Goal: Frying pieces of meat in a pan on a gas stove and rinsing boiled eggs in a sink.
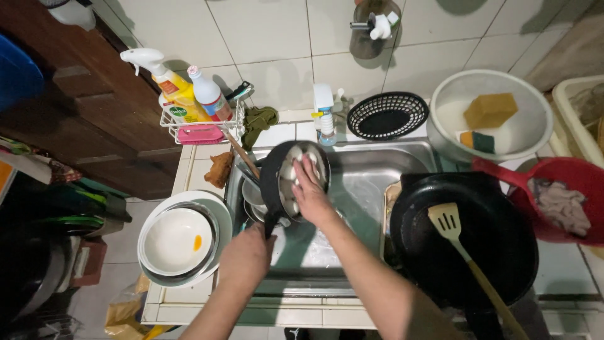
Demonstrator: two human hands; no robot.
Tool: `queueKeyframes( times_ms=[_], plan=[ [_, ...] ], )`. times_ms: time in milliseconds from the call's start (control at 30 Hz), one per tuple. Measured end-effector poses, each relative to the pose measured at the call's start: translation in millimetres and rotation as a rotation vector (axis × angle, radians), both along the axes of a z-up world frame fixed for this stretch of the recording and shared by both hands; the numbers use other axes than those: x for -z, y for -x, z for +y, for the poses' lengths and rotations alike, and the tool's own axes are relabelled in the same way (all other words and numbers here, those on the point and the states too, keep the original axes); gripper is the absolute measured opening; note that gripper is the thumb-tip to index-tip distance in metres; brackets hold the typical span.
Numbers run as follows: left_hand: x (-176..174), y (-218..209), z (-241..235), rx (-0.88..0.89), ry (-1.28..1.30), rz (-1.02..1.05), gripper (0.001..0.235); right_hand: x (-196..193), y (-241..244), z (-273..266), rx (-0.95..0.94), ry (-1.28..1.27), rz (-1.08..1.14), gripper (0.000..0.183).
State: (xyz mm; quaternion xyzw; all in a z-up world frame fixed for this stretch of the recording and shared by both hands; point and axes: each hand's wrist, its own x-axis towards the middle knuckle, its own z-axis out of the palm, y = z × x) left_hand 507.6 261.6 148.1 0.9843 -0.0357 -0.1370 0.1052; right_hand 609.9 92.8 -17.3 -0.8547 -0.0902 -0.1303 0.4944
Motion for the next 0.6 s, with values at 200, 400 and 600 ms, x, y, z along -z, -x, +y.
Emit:
queueKeyframes(
  times_ms=[200,400,600],
  plan=[
    [81,-2,-6,-0.136,0.375,0.227,0.037,-84,18,-66,0.350,0.063,0.453,0.027],
    [152,4,-34,-0.420,0.935,0.598,0.035,-59,-85,-144,0.244,0.293,-0.183,0.063],
    [195,4,-66,-0.493,0.990,0.657,0.035,-105,-148,-151,0.011,0.519,-0.085,0.061]
  ],
)
